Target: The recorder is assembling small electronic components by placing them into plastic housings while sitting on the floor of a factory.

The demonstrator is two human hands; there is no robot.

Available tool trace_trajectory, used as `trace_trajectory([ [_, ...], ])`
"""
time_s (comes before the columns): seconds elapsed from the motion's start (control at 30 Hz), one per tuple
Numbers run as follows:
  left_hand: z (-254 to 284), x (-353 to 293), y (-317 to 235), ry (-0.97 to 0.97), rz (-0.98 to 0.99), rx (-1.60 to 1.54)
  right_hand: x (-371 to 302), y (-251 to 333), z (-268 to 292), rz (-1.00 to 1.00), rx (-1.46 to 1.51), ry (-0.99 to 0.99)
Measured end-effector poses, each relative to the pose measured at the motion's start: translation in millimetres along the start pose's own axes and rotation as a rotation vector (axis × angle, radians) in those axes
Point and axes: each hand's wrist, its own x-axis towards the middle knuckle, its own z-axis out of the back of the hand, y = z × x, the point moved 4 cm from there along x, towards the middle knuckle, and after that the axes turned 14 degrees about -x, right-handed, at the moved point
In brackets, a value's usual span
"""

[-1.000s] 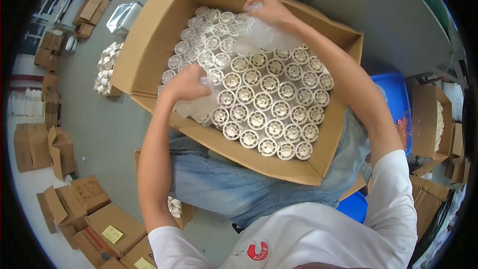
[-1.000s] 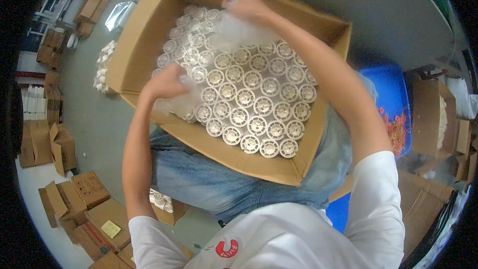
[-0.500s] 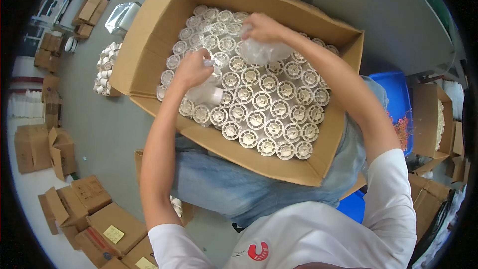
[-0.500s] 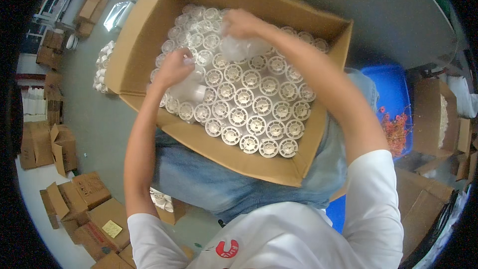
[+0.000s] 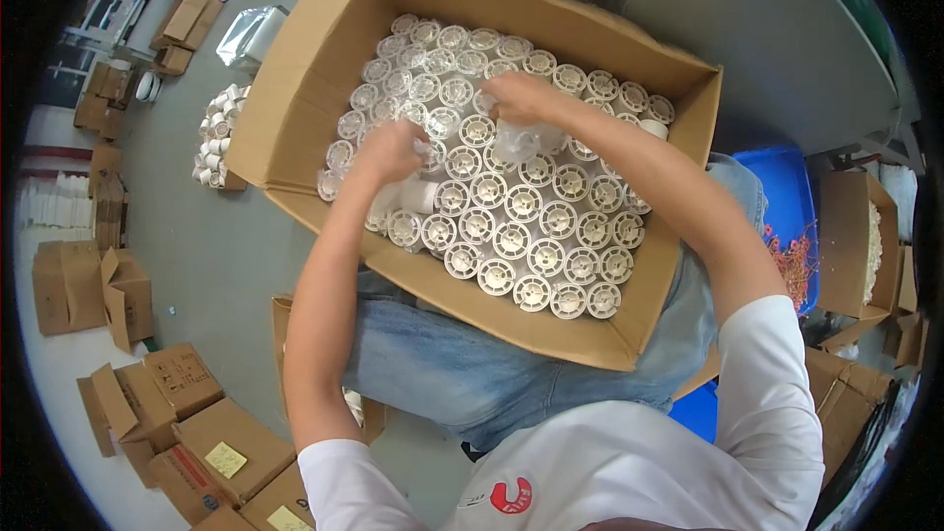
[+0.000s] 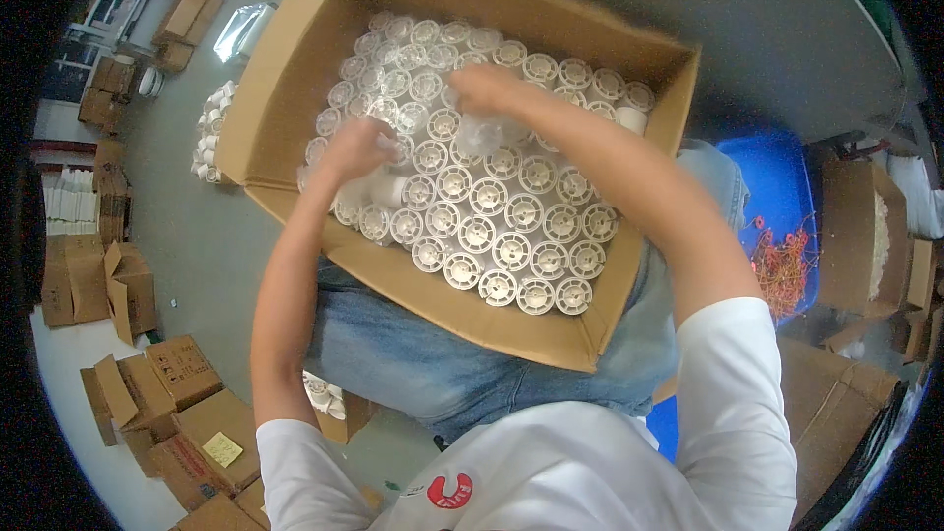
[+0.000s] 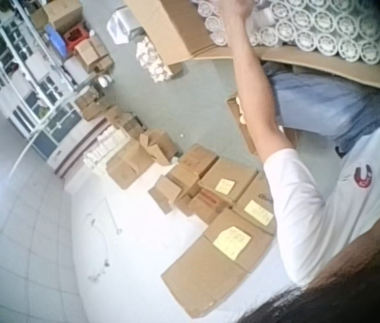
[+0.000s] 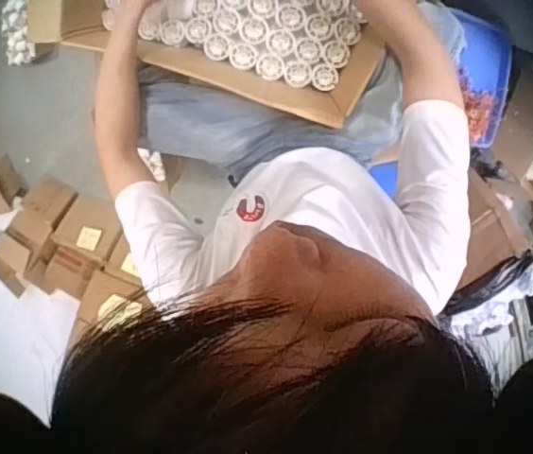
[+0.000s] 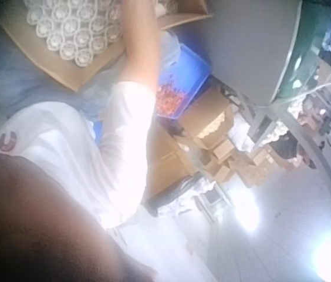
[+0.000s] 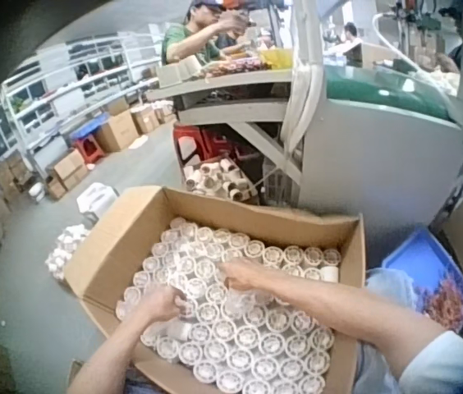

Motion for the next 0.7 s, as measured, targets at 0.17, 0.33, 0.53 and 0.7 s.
trace_trajectory([
  [0.17,-22,11,11,0.092,-0.006,0.039,5,-16,10,0.121,0.325,-0.124],
  [0.33,-18,11,20,0.104,0.031,-0.006,13,-23,62,0.06,0.527,-0.169],
  [0.53,-7,7,19,0.099,-0.068,-0.012,19,-44,108,-0.094,0.681,-0.378],
  [0.7,12,0,-3,0.061,-0.103,-0.225,29,-48,57,-0.028,0.062,-0.113],
])
